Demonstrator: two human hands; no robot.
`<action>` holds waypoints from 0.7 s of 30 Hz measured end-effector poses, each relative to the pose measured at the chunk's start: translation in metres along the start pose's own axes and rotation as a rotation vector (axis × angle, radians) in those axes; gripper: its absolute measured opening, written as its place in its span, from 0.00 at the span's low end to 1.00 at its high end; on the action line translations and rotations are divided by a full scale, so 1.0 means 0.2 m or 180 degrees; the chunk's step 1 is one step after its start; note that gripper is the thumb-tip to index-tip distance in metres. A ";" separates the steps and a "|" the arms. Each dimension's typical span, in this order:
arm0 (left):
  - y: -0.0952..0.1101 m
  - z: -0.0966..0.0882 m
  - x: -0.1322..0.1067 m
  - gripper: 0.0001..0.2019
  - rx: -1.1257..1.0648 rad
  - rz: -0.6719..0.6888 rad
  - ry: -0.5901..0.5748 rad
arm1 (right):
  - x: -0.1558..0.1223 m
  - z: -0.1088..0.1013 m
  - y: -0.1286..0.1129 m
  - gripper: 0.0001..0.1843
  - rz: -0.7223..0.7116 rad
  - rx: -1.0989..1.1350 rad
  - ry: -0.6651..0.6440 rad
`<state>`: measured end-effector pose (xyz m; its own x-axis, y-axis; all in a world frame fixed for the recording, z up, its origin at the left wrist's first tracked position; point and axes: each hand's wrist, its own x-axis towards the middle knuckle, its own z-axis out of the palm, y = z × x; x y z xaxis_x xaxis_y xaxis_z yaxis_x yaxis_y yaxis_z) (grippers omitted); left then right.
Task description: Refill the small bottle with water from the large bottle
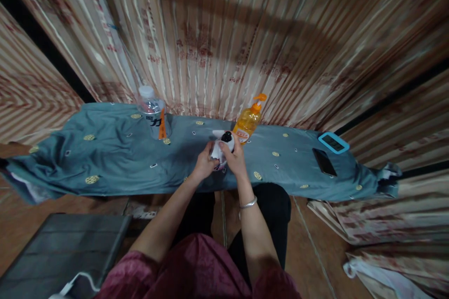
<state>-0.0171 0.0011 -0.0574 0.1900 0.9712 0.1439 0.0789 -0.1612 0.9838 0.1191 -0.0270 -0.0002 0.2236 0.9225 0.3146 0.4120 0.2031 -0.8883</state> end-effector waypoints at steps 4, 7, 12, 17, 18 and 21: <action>-0.02 0.02 0.00 0.36 -0.0161 -0.0050 0.0095 | -0.08 0.05 0.09 0.23 0.0191 0.0086 0.0054; -0.03 0.03 -0.01 0.37 -0.0144 0.0052 0.0082 | -0.16 0.09 0.15 0.24 0.0440 0.0097 0.0132; -0.04 0.01 -0.01 0.41 -0.0109 0.0222 0.0047 | -0.13 0.03 0.16 0.22 0.0612 0.0217 0.0049; -0.10 0.00 0.01 0.47 -0.0219 0.0213 0.0021 | 0.13 0.00 0.09 0.22 0.0492 0.0490 -0.0152; -0.11 0.00 0.01 0.48 -0.0224 0.0198 0.0023 | 0.17 0.01 0.09 0.21 0.0510 0.0539 -0.0199; -0.14 -0.03 0.03 0.47 -0.0101 0.0271 0.0002 | 0.20 0.07 0.12 0.21 0.0659 0.0659 -0.0225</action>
<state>-0.0244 0.0128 -0.0826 0.1942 0.9543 0.2273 0.0315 -0.2376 0.9709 0.1259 0.0188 -0.0141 0.2190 0.9704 0.1020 0.1737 0.0641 -0.9827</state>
